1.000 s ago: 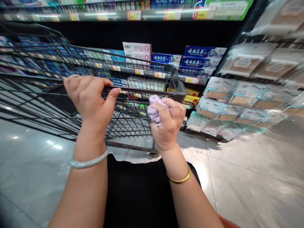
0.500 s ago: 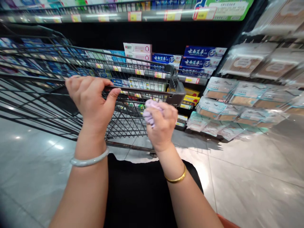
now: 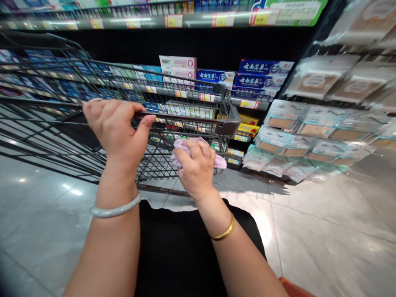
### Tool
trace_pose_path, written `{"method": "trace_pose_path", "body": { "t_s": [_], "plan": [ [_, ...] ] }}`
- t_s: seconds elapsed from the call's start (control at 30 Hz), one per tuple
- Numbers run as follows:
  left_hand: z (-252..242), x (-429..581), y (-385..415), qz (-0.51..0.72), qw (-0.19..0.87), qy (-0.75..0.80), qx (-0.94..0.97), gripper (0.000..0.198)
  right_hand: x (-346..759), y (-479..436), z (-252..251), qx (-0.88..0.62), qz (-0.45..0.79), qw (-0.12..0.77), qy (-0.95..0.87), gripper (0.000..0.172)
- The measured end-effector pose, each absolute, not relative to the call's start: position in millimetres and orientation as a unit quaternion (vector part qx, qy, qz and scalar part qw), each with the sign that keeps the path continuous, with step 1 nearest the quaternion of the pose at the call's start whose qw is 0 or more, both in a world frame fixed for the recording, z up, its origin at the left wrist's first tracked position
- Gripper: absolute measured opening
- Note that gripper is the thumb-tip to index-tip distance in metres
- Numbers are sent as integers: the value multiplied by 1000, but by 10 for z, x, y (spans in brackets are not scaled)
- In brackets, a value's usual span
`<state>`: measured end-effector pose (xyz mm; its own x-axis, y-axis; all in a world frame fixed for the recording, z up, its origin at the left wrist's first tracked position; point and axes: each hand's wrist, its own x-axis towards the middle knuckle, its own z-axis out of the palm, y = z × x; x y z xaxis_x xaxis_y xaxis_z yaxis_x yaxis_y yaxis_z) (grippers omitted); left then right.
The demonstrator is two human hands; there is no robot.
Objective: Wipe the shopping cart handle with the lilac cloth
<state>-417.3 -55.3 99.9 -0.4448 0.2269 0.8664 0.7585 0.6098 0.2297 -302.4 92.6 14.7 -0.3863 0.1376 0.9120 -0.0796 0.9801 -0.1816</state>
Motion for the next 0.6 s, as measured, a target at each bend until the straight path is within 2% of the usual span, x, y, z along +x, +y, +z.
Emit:
{"method": "trace_pose_path", "body": {
  "t_s": [0.2, 0.27, 0.4, 0.43, 0.53, 0.6],
  "plan": [
    [993, -4151, -561, -288, 443, -787, -318, 31, -2996, 1086, 344, -88, 122, 709, -689, 22],
    [998, -4140, -561, -280, 440, -793, -316, 31, -3015, 1077, 330, -89, 104, 702, -699, 22],
    [1015, -4127, -561, -282, 432, -798, -311, 36, -3058, 909, 248, -11, 90, 604, -791, 29],
    [1018, -4125, -562, -282, 429, -800, -312, 38, -3061, 893, 260, -1, 99, 609, -787, 29],
    [1026, -4117, -563, -286, 422, -801, -314, 37, -3050, 979, 370, -39, 131, 712, -688, 23],
    [1027, -4111, -561, -291, 416, -801, -316, 34, -3039, 1076, 430, -80, 121, 747, -649, 19]
  ]
}}
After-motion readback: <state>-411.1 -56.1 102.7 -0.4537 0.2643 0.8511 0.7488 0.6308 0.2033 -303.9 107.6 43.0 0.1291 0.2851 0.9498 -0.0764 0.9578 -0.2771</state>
